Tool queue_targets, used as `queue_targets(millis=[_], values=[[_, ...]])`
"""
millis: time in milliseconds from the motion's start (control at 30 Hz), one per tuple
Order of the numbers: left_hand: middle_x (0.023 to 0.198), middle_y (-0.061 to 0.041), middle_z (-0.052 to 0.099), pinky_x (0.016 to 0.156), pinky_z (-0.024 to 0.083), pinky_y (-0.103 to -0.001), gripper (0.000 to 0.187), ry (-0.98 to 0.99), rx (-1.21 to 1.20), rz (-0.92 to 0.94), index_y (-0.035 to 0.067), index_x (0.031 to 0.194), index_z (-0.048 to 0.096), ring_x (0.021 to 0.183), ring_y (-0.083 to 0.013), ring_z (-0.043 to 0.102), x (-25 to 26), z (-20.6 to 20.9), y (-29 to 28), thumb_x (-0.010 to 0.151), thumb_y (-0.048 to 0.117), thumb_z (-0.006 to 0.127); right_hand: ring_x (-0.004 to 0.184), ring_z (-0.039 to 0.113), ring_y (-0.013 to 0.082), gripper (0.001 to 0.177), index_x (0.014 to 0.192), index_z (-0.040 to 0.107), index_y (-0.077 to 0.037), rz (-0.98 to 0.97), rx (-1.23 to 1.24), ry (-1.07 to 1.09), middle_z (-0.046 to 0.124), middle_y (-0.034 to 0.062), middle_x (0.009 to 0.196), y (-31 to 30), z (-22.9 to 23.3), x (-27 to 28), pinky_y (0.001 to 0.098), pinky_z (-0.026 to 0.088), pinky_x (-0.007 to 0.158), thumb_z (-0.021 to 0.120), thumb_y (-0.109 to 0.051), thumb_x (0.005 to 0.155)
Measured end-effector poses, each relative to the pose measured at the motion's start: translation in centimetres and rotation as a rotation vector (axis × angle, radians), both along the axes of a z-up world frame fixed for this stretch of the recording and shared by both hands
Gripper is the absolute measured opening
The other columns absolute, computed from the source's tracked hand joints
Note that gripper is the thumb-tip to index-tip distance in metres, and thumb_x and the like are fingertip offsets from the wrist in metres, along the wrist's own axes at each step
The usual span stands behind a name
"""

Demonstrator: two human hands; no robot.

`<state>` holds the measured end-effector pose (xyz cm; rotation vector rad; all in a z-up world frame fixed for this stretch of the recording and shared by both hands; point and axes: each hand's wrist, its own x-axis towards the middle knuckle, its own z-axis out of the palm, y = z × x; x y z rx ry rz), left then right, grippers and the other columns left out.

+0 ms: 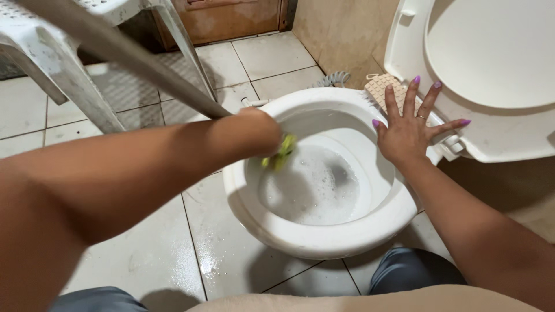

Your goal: The person scrubs the inside of a toilet bowl with a long-handled brush, then uses a handheld brush to scrub the rim and underside of the seat. The person is kneeling on the floor during the task.

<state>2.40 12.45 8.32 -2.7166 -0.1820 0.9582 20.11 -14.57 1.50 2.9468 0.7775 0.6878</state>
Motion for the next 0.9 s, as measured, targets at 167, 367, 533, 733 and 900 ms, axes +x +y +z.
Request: queue_targets(millis=[167, 367, 533, 733, 900], values=[[0.084, 0.001, 0.06, 0.057, 0.044, -0.031, 0.044, 0.37, -0.265, 0.163, 0.036, 0.142, 0.059, 0.066, -0.0145, 0.047, -3.2, 1.4, 0.6, 0.098, 0.036, 0.057, 0.153, -0.031, 0.0327, 0.082, 0.164, 0.018, -0.041, 0.001, 0.002, 0.009, -0.011, 0.0044, 0.175, 0.1, 0.0, -0.1, 0.0909, -0.017, 0.091, 0.053, -0.055, 0.091], [0.064, 0.004, 0.048, 0.04, 0.032, -0.026, 0.048, 0.326, -0.827, 0.297, 0.042, 0.149, 0.051, 0.045, -0.0092, 0.033, -4.0, -0.7, -5.5, 0.101, 0.045, 0.053, 0.152, -0.03, 0.0309, 0.081, 0.163, 0.017, -0.041, -0.031, 0.01, 0.043, -0.013, 0.0009, 0.173, 0.6, 0.7, -0.6, 0.0908, -0.017, 0.09, 0.054, -0.055, 0.092], [0.068, -0.004, 0.051, 0.041, 0.039, -0.032, 0.055, 0.065, -1.095, 0.448, 0.04, 0.155, 0.041, 0.048, -0.0144, 0.04, -1.6, -5.3, -9.5, 0.103, 0.022, 0.043, 0.153, -0.028, 0.0321, 0.079, 0.163, 0.023, -0.039, -0.024, 0.025, 0.059, -0.011, 0.0033, 0.175, 0.2, 0.7, -0.6, 0.0921, -0.016, 0.09, 0.057, -0.052, 0.093], [0.092, -0.01, 0.061, 0.049, 0.05, -0.037, 0.065, -0.155, -0.909, 0.422, 0.043, 0.154, 0.044, 0.059, -0.0212, 0.055, 0.8, -7.8, -7.5, 0.099, 0.008, 0.041, 0.153, -0.027, 0.0357, 0.079, 0.165, 0.024, -0.036, 0.004, 0.021, 0.027, -0.01, 0.0057, 0.175, 0.3, 0.7, -0.7, 0.0931, -0.016, 0.088, 0.059, -0.05, 0.095], [0.124, -0.013, 0.07, 0.087, 0.057, -0.044, 0.069, -0.407, -0.59, 0.227, 0.039, 0.154, 0.043, 0.101, -0.0303, 0.071, 0.7, -6.3, -3.2, 0.096, 0.002, 0.046, 0.152, -0.027, 0.0349, 0.079, 0.164, 0.024, -0.037, 0.007, 0.035, 0.029, -0.01, 0.0046, 0.174, 0.2, 0.4, -0.4, 0.0931, -0.016, 0.089, 0.058, -0.052, 0.094]])
